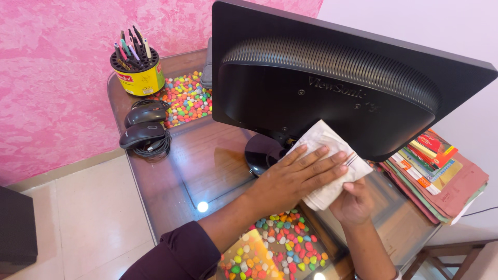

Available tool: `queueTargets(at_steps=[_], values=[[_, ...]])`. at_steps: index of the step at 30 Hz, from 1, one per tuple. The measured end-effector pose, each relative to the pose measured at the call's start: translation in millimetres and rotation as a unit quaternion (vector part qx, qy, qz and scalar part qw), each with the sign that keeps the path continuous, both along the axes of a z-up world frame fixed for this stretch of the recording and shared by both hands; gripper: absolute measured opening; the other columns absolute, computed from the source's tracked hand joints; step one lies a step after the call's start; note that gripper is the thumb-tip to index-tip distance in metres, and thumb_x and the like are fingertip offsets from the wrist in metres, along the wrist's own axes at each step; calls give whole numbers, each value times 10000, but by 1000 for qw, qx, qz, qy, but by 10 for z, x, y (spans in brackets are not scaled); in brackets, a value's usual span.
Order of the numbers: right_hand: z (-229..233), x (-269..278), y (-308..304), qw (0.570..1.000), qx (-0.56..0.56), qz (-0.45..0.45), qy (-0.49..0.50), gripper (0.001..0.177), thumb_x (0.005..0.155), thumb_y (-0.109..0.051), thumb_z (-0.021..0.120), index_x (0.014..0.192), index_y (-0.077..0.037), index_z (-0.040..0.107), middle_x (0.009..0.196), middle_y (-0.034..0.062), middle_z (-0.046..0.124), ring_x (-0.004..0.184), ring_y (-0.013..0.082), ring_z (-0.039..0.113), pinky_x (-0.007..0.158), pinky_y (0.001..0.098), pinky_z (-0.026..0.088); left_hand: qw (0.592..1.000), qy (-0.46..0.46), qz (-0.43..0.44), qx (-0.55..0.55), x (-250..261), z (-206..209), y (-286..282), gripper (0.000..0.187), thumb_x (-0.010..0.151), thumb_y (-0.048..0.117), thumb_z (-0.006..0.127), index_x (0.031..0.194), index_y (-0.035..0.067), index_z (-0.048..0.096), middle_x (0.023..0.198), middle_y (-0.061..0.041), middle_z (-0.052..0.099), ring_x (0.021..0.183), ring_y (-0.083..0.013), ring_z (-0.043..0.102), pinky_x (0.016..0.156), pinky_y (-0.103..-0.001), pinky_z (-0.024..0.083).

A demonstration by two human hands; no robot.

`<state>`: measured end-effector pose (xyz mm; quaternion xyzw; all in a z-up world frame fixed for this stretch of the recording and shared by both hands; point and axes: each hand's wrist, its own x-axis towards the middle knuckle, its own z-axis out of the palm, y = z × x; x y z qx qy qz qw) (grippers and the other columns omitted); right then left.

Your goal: The person wipes the front and back surfaces of a desktop monitor using a cloth, then repositions the monitor and a laptop bag on the desk. The person handles the monitor and bag with both hands, adjusting their positions before the clip ends.

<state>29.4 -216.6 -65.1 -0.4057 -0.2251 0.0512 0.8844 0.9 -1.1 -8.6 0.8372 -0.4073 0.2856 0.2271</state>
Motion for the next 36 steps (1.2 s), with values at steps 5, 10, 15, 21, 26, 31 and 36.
queueTargets(at_steps=[5,10,15,21,26,31,36], values=[[-3,-31,-23,1000,-13,21,-6,883,853,-280,617,1605,40,281,1580,216,425,1470,344,415,1220,483,324,999,-33,39,-3,8,-1,-38,651,999,69,538,1616,194,371,1709,-3,334,1601,-186,301,1339,-464,206],[-38,-23,-53,1000,-18,23,-2,913,839,-338,656,1601,33,315,1590,221,405,1471,328,416,1224,473,317,987,83,-80,-113,1,103,62,722,915,212,641,1578,101,378,1668,-90,355,1582,-268,311,1324,-502,170],[70,-26,85,990,-53,91,-91,586,911,-322,680,1413,-82,495,1675,204,309,1498,440,442,1233,561,366,914,162,-93,-361,10,-131,84,509,1037,199,503,1524,50,487,1558,-124,551,1487,-241,516,1296,-449,294],[299,-94,283,967,-170,129,-137,458,934,-344,672,1296,-66,629,1699,218,316,1413,464,538,1126,536,474,644,250,-107,-715,303,-392,167,511,1122,357,387,1399,-59,493,1321,-135,614,1218,-200,593,1072,-358,461],[351,-133,367,913,-361,22,-189,267,933,-155,616,1148,-17,693,1405,184,560,1093,274,691,967,414,586,695,33,-25,-718,340,-167,471,508,1157,351,411,1472,-48,431,1358,-118,567,1231,-198,550,1098,-366,453],[365,-125,433,854,-460,-83,-228,164,905,-48,614,1019,5,720,1110,102,689,896,174,700,805,315,591,870,-156,278,-376,286,168,855,548,1093,218,414,1599,26,330,1609,-184,365,1533,-357,358,1299,-456,278],[385,-162,476,818,-466,-142,-305,134,896,-27,634,1000,9,709,1039,104,696,925,195,686,835,312,545,935,-49,236,-261,350,107,647,691,1004,119,579,1616,13,274,1692,-271,231,1603,-449,213,1314,-539,201]])
